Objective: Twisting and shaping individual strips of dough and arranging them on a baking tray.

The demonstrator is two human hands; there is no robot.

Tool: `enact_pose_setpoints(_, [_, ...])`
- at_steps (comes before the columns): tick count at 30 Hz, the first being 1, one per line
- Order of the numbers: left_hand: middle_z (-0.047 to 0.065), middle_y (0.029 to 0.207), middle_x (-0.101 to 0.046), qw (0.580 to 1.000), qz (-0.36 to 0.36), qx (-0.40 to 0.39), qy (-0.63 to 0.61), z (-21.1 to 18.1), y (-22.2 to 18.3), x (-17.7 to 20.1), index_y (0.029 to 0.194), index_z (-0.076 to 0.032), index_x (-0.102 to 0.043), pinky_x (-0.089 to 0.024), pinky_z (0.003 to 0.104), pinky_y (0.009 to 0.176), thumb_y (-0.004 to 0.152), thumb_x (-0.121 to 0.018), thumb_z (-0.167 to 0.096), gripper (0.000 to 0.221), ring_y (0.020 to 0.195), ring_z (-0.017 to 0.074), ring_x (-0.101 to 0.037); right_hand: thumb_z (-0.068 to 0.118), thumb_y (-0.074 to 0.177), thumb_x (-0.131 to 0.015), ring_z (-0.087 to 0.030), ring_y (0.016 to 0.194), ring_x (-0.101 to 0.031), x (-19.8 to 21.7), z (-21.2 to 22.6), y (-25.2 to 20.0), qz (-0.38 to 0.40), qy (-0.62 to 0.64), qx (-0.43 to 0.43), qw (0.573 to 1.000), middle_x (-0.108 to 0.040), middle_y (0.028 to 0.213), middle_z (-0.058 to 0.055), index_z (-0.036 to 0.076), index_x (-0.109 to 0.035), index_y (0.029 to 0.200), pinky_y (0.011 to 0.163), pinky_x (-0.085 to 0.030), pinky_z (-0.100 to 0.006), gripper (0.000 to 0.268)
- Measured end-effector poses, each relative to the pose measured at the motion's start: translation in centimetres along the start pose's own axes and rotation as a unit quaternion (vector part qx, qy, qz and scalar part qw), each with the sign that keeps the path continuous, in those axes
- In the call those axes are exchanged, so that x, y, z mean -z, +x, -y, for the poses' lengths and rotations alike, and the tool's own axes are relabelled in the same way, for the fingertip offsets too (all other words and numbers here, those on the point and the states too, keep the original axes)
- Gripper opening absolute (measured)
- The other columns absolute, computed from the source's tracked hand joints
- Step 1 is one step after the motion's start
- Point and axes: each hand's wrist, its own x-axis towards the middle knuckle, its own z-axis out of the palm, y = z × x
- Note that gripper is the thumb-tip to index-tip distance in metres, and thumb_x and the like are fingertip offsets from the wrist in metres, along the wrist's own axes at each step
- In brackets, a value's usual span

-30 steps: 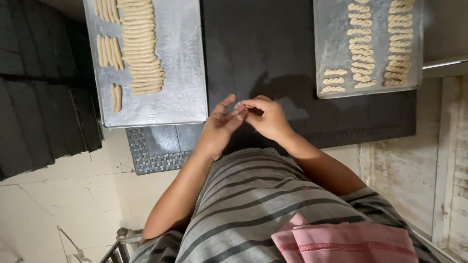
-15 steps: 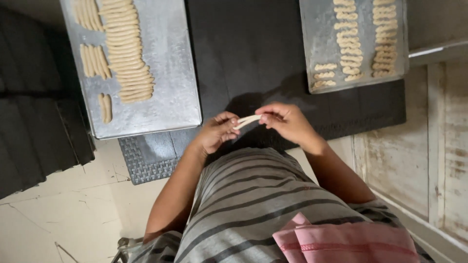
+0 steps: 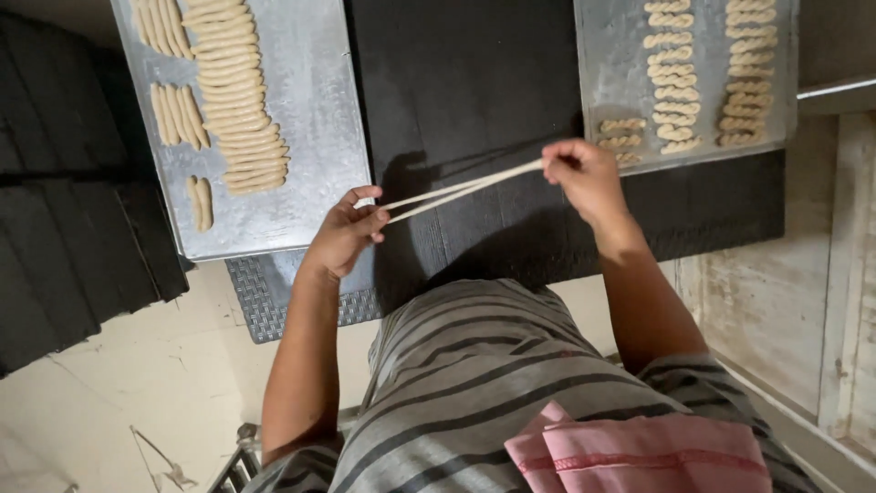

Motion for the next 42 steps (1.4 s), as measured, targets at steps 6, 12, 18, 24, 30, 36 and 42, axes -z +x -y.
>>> enact_pose_setpoints(6, [0.009,0.079,-0.06,0.981,-0.168,-0.037,0.091,-1.0,3.7,1.3,0.115,-0.007,-0.05,-0.049,0.022,0.057,0.082,-0.071,-0.011,0.039,0.059,0.01,-0.051,0.004,0.075,-0.071,-0.013,0.065,-0.063,-2.6,-2.5,8.6,-0.029,-0.065,0.036,0.997,-0.066,0.079,-0.006,0.011,-0.068,0.089,0.061,-0.051,-0.027,0.016])
enact_pose_setpoints(12, [0.003,0.068,-0.058,0.948,-0.279,-0.04,0.148,-2.6,8.0,-2.0,0.098,-0.015,-0.052,-0.043,0.022,0.053,0.078,-0.071,-0.013,0.027,0.055,0.0099,-0.051,0.011,0.07,-0.075,-0.019,0.062,-0.06,-5.6,-7.4,15.0,-0.055,-0.287,0.117,0.949,-0.057,0.079,-0.003,0.018,-0.07,0.072,0.052,-0.049,-0.033,0.008])
enact_pose_setpoints(18, [0.0,0.073,-0.063,0.924,-0.302,-0.063,0.226,-1.6,10.5,-2.9,0.1,-0.018,-0.058,-0.047,0.023,0.062,0.077,-0.069,-0.017,0.026,0.065,0.0089,-0.057,-0.002,0.079,-0.063,-0.024,0.064,-0.06,-5.5,-5.7,14.4,0.005,-0.309,0.124,0.943,-0.057,0.081,-0.007,0.011,-0.071,0.073,0.054,-0.05,-0.034,0.016])
enact_pose_setpoints(24, [0.001,0.073,-0.064,0.896,-0.288,-0.12,0.315,0.6,12.9,-3.6,0.099,-0.016,-0.06,-0.048,0.027,0.066,0.073,-0.071,-0.02,0.029,0.066,0.0127,-0.062,0.004,0.082,-0.058,-0.026,0.057,-0.061,-7.2,4.7,14.8,0.201,-0.623,-0.076,0.752,-0.061,0.064,-0.007,0.008,-0.068,0.07,0.048,-0.048,-0.037,0.016])
enact_pose_setpoints(30, [0.001,0.08,-0.066,0.884,-0.267,-0.14,0.359,2.1,13.6,-4.6,0.098,-0.015,-0.062,-0.049,0.03,0.067,0.072,-0.07,-0.02,0.028,0.069,0.0145,-0.062,0.037,0.09,-0.06,-0.036,0.134,-0.02,-14.0,0.4,16.9,0.01,-0.52,0.302,0.799,-0.023,0.147,-0.014,0.014,-0.041,0.139,0.101,-0.025,-0.059,0.057])
enact_pose_setpoints(36, [0.0,0.075,-0.063,0.901,-0.236,-0.059,0.359,0.3,10.5,-4.7,0.101,-0.016,-0.06,-0.049,0.027,0.069,0.078,-0.066,-0.017,0.024,0.069,0.0118,-0.06,0.058,0.093,-0.04,-0.04,0.138,-0.009,-6.3,-2.3,9.9,0.07,-0.536,0.218,0.812,-0.011,0.151,-0.018,0.009,-0.026,0.147,0.102,-0.015,-0.068,0.074])
enact_pose_setpoints(42, [0.01,0.085,-0.068,0.924,-0.158,-0.034,0.346,2.6,7.8,-5.1,0.105,-0.013,-0.059,-0.051,0.038,0.072,0.082,-0.068,-0.012,0.025,0.081,0.0261,-0.066,0.071,0.085,-0.015,-0.039,0.137,-0.022,-2.6,-11.1,-2.4,0.07,-0.529,0.235,0.813,-0.024,0.149,-0.022,0.002,-0.03,0.142,0.104,-0.016,-0.062,0.091])
